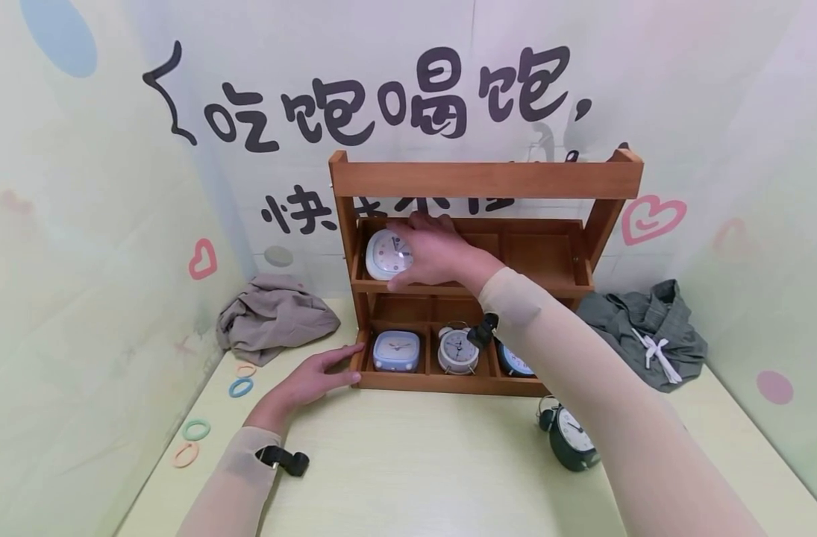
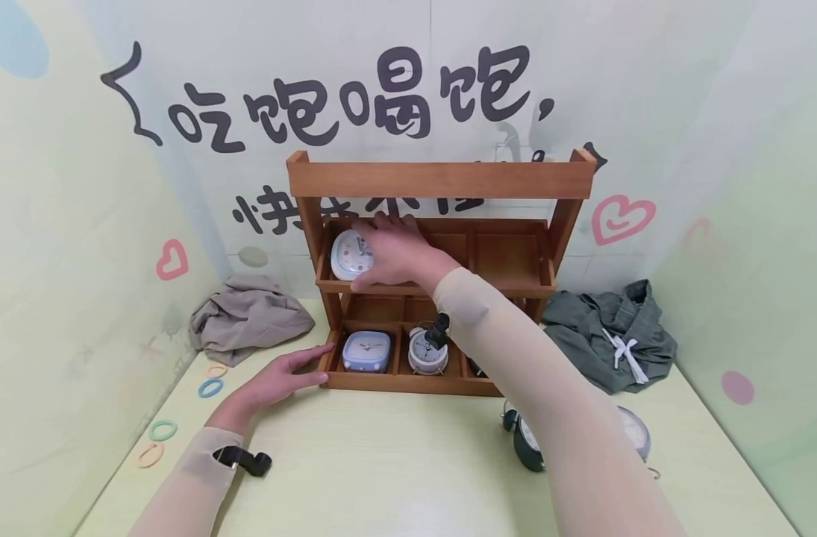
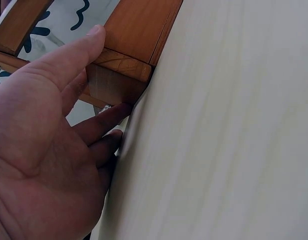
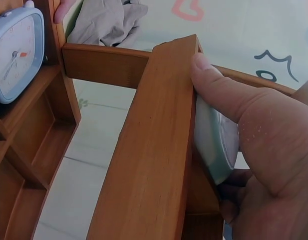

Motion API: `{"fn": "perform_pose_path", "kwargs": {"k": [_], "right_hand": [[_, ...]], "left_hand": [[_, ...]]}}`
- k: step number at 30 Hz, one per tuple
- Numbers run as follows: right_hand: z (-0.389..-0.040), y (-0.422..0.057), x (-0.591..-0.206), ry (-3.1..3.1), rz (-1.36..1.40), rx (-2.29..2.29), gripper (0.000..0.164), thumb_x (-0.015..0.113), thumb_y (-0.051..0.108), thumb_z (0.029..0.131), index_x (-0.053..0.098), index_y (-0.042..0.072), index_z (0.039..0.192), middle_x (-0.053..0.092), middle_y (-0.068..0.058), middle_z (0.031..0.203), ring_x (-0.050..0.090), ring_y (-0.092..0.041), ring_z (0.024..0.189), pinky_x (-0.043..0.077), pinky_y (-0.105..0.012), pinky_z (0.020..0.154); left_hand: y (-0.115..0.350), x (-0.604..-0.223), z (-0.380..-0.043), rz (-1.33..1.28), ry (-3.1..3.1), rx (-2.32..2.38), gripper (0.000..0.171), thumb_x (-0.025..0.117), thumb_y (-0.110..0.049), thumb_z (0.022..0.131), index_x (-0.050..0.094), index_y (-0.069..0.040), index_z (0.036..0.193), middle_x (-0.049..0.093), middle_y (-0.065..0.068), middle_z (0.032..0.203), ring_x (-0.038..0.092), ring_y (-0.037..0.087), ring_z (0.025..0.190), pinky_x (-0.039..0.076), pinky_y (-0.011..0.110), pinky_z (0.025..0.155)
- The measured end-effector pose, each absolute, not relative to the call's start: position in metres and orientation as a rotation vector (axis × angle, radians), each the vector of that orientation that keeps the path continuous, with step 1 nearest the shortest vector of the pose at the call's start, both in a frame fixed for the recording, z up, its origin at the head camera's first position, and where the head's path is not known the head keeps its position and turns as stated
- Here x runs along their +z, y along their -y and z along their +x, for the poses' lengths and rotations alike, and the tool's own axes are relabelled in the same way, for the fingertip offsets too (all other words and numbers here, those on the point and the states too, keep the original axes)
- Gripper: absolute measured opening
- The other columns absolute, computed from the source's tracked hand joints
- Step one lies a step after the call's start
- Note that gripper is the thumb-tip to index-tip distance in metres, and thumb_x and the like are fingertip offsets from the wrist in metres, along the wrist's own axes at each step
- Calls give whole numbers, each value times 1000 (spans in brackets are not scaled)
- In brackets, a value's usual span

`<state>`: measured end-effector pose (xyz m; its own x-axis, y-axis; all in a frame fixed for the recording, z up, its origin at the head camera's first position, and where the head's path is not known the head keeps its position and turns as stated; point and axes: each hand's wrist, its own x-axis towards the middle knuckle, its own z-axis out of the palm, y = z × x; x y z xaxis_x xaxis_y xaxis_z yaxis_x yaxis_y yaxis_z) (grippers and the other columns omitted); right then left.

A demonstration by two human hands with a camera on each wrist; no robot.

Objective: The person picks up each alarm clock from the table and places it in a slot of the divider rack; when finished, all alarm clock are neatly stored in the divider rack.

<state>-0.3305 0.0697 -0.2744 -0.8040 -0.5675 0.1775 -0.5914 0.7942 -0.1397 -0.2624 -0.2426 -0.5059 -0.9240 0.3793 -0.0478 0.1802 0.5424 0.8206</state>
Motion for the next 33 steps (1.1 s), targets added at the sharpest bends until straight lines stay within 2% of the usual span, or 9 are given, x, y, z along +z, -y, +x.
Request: {"fn": "perform_pose_path", "kwargs": {"k": [10,19,26,33], "right_hand": [[-338,-70,-277,2906,911,279,113,88,73,84,40,21,172,44,-14,167,42,-36,152,21,-66,126],[-339,-68,-276,2932,887,285,113,89,73,83,41,21,172,42,-16,169,39,-39,156,18,-68,129],[-339,-68,-279,2934,902,254,112,83,79,85,44,17,170,38,-15,172,35,-39,159,16,-67,131],[-337,-72,-285,2929,908,240,112,78,80,90,38,18,174,37,-15,172,29,-40,163,16,-67,133]], "left_hand": [[242,-505,-262,475,-2568,1307,71,80,-55,102,56,-35,166,46,10,174,35,37,164,25,64,133],[243,-504,-262,454,-2573,1297,72,81,-58,99,57,-39,165,46,7,174,35,35,164,26,62,133],[243,-506,-262,444,-2553,1313,72,82,-58,98,57,-41,164,46,5,174,35,33,164,25,61,134],[243,-507,-264,479,-2551,1320,71,81,-55,101,56,-38,165,46,6,174,35,36,164,26,63,133]]}}
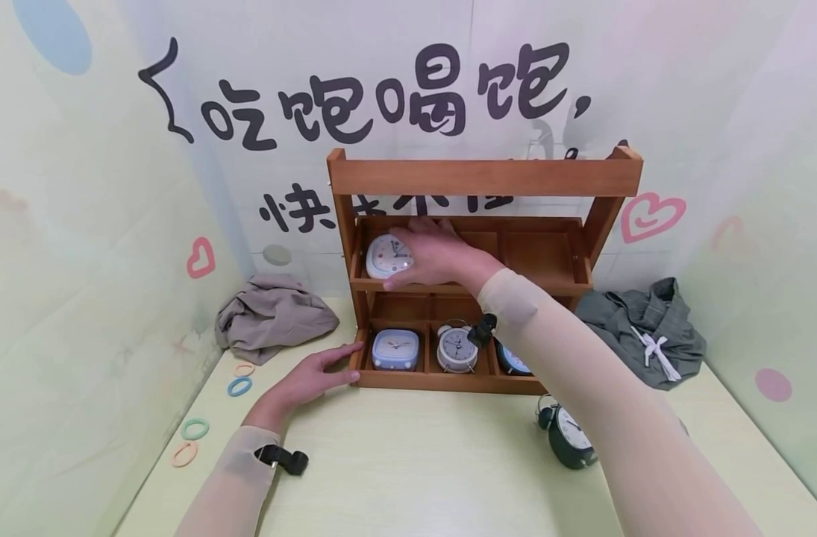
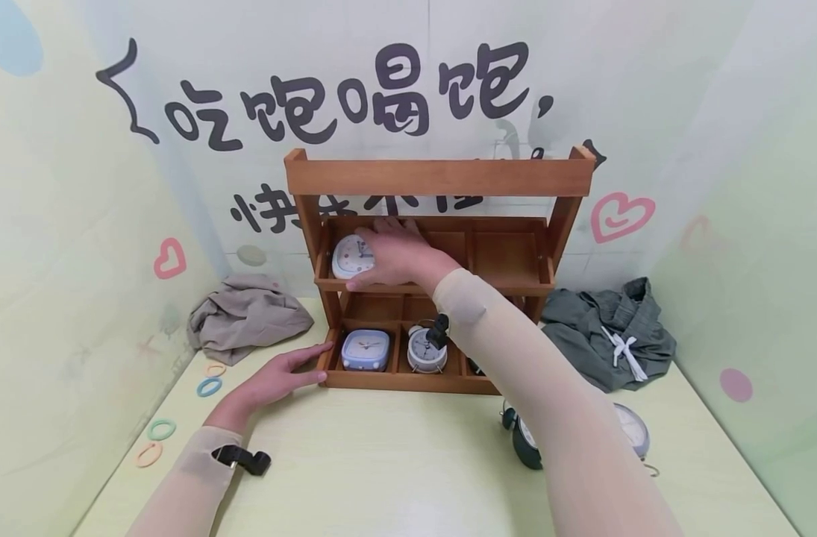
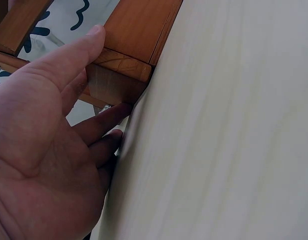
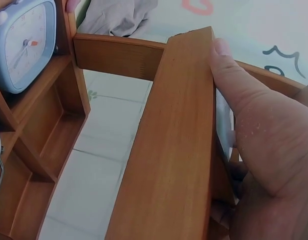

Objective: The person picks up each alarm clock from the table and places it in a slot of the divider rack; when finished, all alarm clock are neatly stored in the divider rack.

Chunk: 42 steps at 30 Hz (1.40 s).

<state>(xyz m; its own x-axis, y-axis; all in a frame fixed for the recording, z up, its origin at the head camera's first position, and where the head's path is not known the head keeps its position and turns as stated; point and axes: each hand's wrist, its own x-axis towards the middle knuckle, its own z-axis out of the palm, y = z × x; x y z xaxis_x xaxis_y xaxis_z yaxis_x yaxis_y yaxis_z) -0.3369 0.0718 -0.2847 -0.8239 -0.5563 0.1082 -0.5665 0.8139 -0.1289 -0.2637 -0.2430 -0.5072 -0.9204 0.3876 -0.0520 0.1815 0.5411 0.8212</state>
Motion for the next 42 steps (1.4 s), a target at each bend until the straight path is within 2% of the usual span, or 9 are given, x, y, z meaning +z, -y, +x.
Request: {"fn": "perform_pose_path", "kwargs": {"k": [3,10,16,21,26,33,42], "right_hand": [[-335,-74,-288,2908,933,247,110,75,79,92,36,17,175,39,-16,170,29,-41,163,19,-68,133],[-321,-91,-298,2766,1027,301,103,74,74,97,39,15,174,43,-13,168,37,-36,157,27,-64,132],[-297,-114,-304,2686,1059,433,95,77,66,99,42,18,173,38,-11,175,34,-35,162,26,-60,134],[-279,-134,-314,2598,1059,498,89,82,58,99,48,15,170,44,-11,173,37,-34,160,32,-60,132],[-260,-159,-325,2516,1061,527,85,88,50,97,54,13,166,51,-12,167,44,-34,155,42,-60,126],[-228,-202,-342,2565,1028,529,91,96,43,90,54,15,165,53,-12,165,48,-36,150,47,-66,119],[-196,-252,-368,2528,1050,479,89,98,41,87,58,10,160,56,-13,160,53,-37,144,55,-65,108]], "left_hand": [[243,-508,-264,479,-2548,1322,71,81,-55,100,56,-37,165,46,6,174,35,36,164,26,63,133],[242,-508,-263,479,-2546,1324,70,81,-55,100,57,-39,164,47,6,174,35,35,164,25,63,133],[243,-506,-265,486,-2555,1314,70,80,-52,102,56,-36,165,45,9,174,34,38,164,26,64,133],[244,-506,-264,481,-2556,1313,70,81,-51,102,56,-35,166,44,10,175,33,38,164,25,63,133],[244,-505,-263,482,-2546,1325,70,81,-50,102,56,-35,166,44,10,175,34,39,164,26,64,133],[242,-505,-263,500,-2532,1339,70,81,-50,102,56,-35,166,44,9,175,34,38,164,25,63,133],[243,-505,-262,489,-2543,1325,71,80,-52,102,55,-36,166,43,9,176,33,39,165,25,64,133]]}}
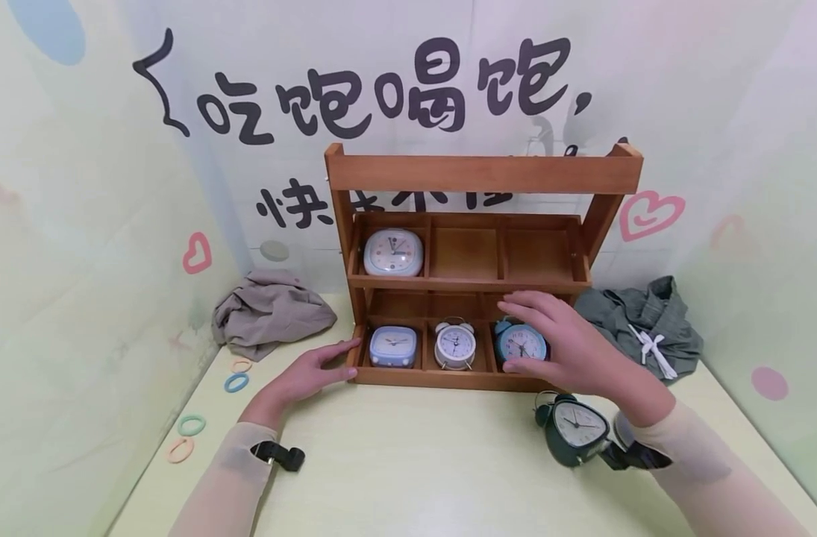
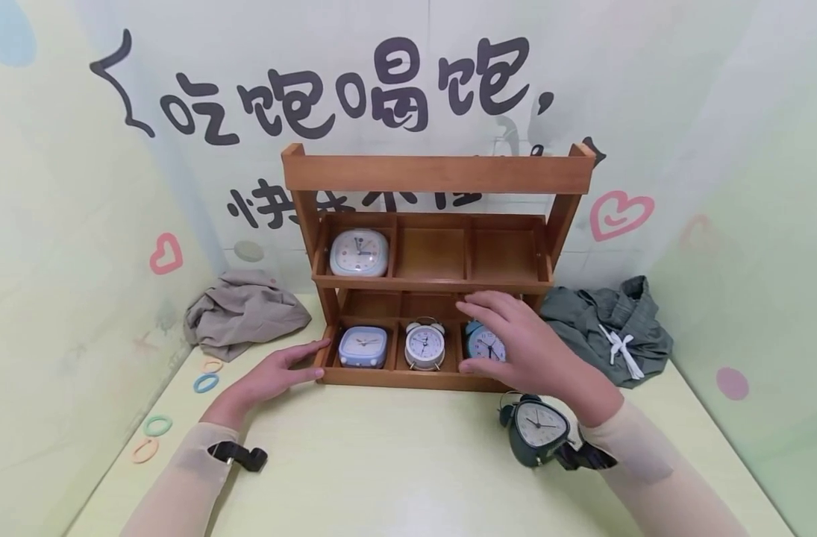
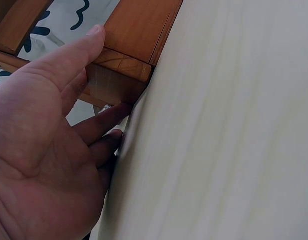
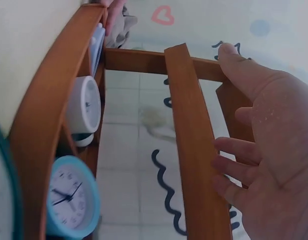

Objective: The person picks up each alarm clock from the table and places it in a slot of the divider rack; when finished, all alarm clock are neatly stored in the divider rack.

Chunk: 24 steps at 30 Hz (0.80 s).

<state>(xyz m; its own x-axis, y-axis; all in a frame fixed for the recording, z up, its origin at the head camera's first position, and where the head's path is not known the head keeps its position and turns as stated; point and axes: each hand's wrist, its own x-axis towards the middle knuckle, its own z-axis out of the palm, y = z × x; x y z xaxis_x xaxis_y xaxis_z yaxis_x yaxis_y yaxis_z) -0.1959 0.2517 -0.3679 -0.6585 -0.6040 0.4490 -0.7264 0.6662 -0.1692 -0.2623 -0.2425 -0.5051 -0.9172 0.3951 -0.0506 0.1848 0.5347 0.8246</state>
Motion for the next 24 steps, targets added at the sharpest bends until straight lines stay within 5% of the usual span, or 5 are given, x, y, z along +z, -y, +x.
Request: {"fn": "perform_pose_path", "kwargs": {"k": [15,24], "right_hand": [[-168,-306,-413,2818,1038,603,79,91,52,91,64,17,157,63,-3,155,65,-31,136,62,-56,102],[-156,-331,-428,2902,1073,698,84,95,60,80,70,21,150,62,4,138,65,-18,116,61,-40,91]], "left_hand": [[246,-507,-265,466,-2536,1335,73,81,-57,100,55,-39,166,42,8,176,32,37,165,24,63,133],[245,-508,-265,458,-2538,1328,75,82,-58,98,55,-41,165,43,8,176,32,37,165,23,64,133]]}}
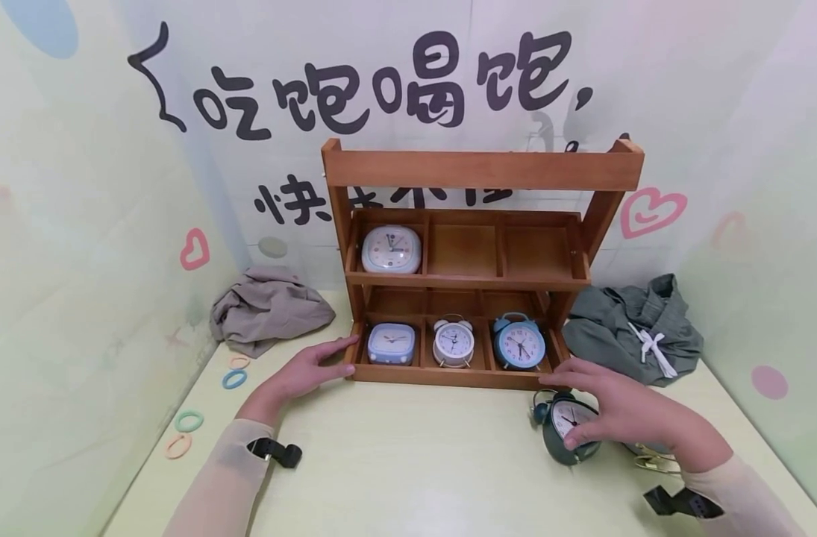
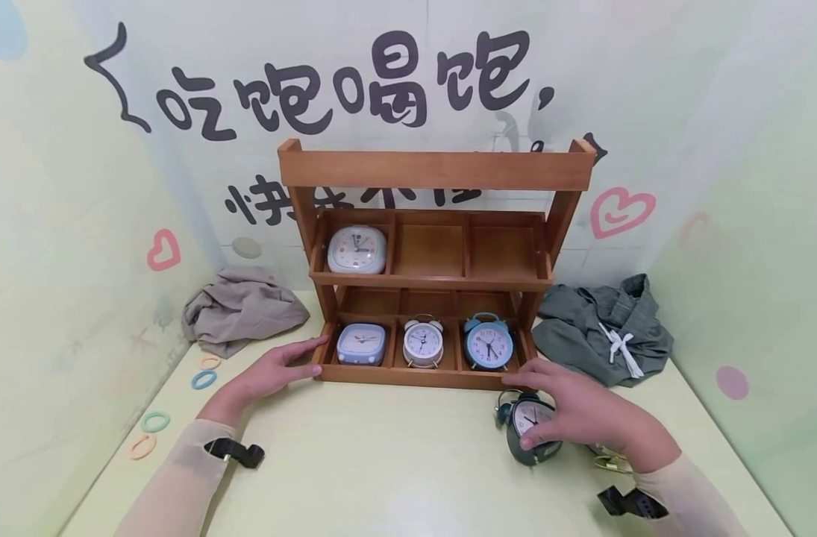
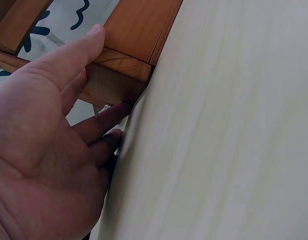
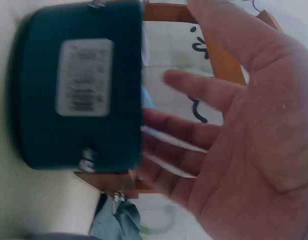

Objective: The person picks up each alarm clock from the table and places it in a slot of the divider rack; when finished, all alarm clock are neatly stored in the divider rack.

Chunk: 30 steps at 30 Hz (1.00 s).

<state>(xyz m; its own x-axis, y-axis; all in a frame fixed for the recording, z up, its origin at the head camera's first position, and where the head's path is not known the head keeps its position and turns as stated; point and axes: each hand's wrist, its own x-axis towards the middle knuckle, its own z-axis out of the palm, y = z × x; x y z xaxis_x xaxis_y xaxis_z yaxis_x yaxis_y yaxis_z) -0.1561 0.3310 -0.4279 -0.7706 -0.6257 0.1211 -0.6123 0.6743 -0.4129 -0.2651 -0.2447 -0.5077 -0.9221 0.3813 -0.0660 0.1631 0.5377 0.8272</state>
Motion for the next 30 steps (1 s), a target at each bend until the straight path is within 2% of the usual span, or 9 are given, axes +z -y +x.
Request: {"fn": "perform_pose_path", "kwargs": {"k": [8,13,17,22,30], "right_hand": [[-151,-341,-426,-2730,-969,-692,92,96,64,72,71,15,147,59,0,133,57,-15,110,56,-33,83],[-152,-344,-428,-2718,-973,-653,93,97,64,72,70,17,148,58,0,141,58,-15,119,57,-32,89],[-155,-345,-432,-2690,-1001,-639,91,100,55,73,69,17,149,59,-1,147,59,-16,126,57,-31,94],[-156,-345,-435,-2673,-1020,-654,85,102,47,73,71,20,147,59,0,147,59,-16,127,56,-30,95],[-158,-339,-442,-2689,-974,-669,88,100,55,77,68,17,150,56,-3,148,60,-16,124,57,-32,95]], "left_hand": [[244,-510,-264,484,-2518,1346,72,82,-50,101,56,-35,166,43,11,175,32,40,165,23,65,133],[243,-507,-263,469,-2529,1333,73,83,-56,99,56,-40,165,43,8,175,32,37,165,23,64,134],[243,-507,-264,461,-2534,1326,74,83,-58,97,56,-42,164,43,6,176,32,35,165,23,62,134],[244,-507,-266,486,-2534,1324,75,82,-56,99,55,-37,166,43,8,176,32,36,165,24,62,134],[245,-508,-267,466,-2540,1323,74,82,-56,99,55,-39,165,43,8,176,32,36,165,24,62,134]]}}
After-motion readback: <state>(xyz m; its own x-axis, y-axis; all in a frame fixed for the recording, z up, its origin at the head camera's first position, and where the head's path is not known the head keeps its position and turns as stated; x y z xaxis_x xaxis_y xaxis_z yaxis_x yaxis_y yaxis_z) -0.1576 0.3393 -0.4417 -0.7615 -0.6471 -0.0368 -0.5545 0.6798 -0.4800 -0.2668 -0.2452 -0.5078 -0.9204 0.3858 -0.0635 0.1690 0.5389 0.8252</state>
